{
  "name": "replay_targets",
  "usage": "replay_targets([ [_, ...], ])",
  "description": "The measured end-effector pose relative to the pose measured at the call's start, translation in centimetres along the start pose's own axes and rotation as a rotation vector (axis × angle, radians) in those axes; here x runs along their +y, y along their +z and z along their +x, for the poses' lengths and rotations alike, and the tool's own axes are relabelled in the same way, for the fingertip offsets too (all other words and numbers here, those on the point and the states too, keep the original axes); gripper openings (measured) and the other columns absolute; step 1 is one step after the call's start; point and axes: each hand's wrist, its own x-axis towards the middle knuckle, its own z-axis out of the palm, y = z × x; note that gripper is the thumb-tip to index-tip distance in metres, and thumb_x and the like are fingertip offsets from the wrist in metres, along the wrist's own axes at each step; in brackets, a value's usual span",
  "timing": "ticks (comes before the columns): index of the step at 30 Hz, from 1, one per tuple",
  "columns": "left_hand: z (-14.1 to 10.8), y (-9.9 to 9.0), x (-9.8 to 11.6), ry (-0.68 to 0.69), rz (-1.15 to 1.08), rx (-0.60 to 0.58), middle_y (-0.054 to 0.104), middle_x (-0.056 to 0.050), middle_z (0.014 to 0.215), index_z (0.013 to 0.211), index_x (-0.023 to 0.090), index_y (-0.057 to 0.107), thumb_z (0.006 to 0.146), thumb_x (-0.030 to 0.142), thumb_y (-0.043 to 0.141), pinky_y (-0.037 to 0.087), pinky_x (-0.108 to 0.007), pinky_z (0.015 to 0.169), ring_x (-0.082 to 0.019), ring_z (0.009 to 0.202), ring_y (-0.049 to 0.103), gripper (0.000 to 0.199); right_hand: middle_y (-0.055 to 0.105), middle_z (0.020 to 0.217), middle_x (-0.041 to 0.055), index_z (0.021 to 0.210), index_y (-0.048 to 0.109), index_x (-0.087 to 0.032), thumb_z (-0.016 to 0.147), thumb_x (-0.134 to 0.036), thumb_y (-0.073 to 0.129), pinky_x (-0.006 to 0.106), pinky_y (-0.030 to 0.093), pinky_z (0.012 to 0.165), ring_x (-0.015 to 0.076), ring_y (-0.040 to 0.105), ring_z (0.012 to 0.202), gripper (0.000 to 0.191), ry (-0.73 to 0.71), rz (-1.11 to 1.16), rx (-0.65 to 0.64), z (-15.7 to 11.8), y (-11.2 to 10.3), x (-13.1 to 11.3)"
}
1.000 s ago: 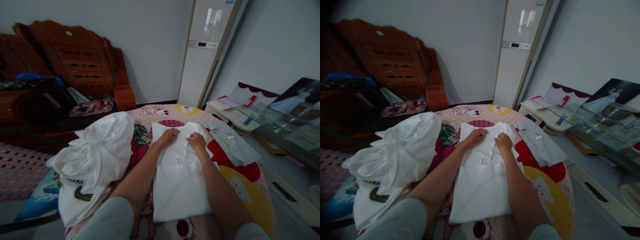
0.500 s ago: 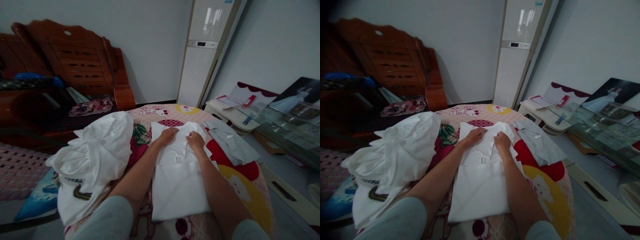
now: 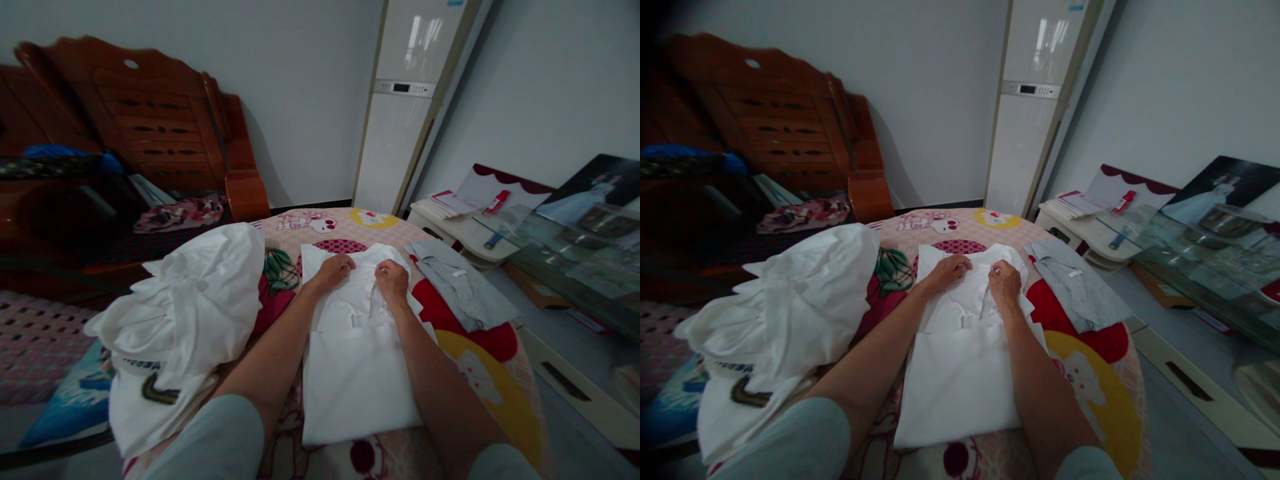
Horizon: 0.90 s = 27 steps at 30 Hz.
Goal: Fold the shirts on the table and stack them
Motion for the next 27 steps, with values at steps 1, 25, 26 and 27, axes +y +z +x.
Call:
replay_targets([
  [1,0.00,-0.02,0.00,0.007,-0.001,0.010,0.070,-0.006,0.112,0.095,0.018,0.071,0.078,0.006,0.046,0.048,-0.031,0.098,-0.019,0.104,0.063,0.032,0.058,0.056,-0.0001,0.070,0.067,-0.021,0.070,-0.024,0.057,0.028,0.032,0.057,0.0167,0.049,0.056,0.011,-0.003,0.011,0.004,0.00,0.04,0.02],
  [25,-0.18,0.16,0.68,0.089,0.023,-0.065,0.067,-0.003,0.117,0.074,0.019,0.066,0.074,0.001,0.042,0.048,-0.029,0.096,-0.017,0.103,0.062,0.030,0.052,0.051,-0.0028,0.072,0.066,-0.020,0.072,-0.029,0.053,0.026,0.034,0.057,0.0154,0.047,0.053,0.016,-0.079,0.128,-0.007,-0.33,-0.38,-0.23],
  [26,-0.18,0.17,0.68,0.092,0.029,-0.050,0.067,-0.004,0.111,0.075,0.019,0.066,0.074,0.000,0.042,0.048,-0.029,0.093,-0.017,0.100,0.062,0.031,0.052,0.051,-0.0029,0.072,0.066,-0.020,0.072,-0.029,0.053,0.026,0.034,0.056,0.0153,0.046,0.053,0.016,-0.077,0.129,-0.005,-0.34,-0.39,-0.24],
  [27,-0.19,0.16,0.69,0.092,0.035,-0.031,0.066,-0.005,0.107,0.076,0.019,0.067,0.074,0.000,0.041,0.049,-0.028,0.091,-0.017,0.097,0.062,0.032,0.051,0.051,-0.0030,0.072,0.066,-0.020,0.072,-0.029,0.053,0.026,0.034,0.056,0.0152,0.046,0.052,0.016,-0.074,0.128,-0.003,-0.34,-0.38,-0.23],
])
